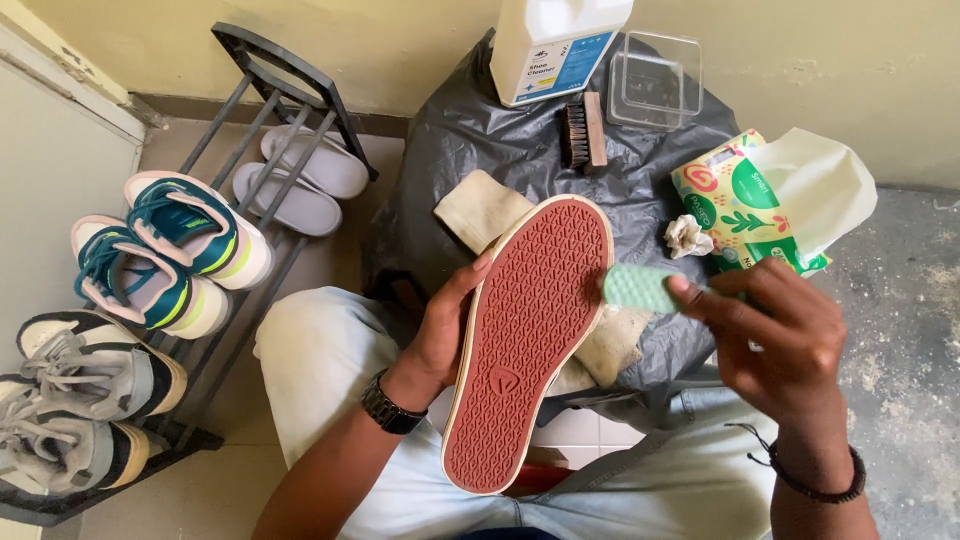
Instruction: The person cleans a black and white sneaker using a cloth and a brush. They wipe the upper and heel, then scrub the sole with a brush, and finally place the shoe on a nearby shoe rack.
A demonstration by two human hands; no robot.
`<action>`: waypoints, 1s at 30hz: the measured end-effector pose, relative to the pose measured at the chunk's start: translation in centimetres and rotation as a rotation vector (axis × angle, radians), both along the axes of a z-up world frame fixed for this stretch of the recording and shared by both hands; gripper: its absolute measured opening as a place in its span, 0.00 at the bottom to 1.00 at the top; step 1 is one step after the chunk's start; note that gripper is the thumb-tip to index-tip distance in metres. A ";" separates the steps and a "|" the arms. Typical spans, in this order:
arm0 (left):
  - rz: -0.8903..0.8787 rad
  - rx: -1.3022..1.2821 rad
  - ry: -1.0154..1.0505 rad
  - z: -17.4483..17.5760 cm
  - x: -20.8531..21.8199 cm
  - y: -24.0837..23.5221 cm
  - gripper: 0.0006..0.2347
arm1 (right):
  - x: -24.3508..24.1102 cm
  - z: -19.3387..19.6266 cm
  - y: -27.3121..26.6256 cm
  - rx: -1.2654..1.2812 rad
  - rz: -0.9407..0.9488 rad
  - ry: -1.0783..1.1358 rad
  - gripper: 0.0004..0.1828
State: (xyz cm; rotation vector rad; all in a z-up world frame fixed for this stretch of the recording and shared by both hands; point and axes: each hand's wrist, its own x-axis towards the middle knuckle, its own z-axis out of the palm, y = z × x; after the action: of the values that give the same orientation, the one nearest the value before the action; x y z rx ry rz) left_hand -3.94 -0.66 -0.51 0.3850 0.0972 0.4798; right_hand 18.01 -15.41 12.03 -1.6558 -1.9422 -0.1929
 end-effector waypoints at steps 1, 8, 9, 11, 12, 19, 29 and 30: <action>-0.004 -0.004 0.003 -0.1 0.0 0.0 0.25 | 0.3 -0.2 0.1 -0.004 -0.004 0.003 0.04; -0.003 0.002 0.007 0.3 0.1 0.1 0.26 | 1.2 -0.8 -0.2 -0.023 0.108 0.018 0.12; 0.003 0.017 -0.010 0.4 0.1 0.1 0.26 | 1.4 -1.0 -0.4 -0.002 0.061 -0.004 0.11; -0.014 0.009 0.001 0.3 0.1 0.0 0.26 | 1.5 -1.0 0.2 0.030 0.015 0.009 0.07; -0.022 0.007 0.008 0.3 0.2 0.1 0.26 | 1.7 -0.9 0.5 0.069 -0.023 0.017 0.06; -0.025 -0.025 0.030 0.0 0.1 0.1 0.25 | 1.0 -0.3 0.1 -0.059 0.199 0.092 0.15; -0.042 0.040 0.036 0.3 0.0 -0.1 0.26 | 1.4 0.0 0.8 0.060 0.003 0.046 0.06; -0.010 0.073 0.053 0.3 0.0 0.0 0.26 | 1.1 0.3 0.7 0.040 0.038 0.008 0.07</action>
State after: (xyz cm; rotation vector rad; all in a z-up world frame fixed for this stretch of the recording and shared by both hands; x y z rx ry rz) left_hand -3.94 -0.69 -0.17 0.4698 0.1294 0.4646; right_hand 19.09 -14.75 12.35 -1.5900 -1.9495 -0.2087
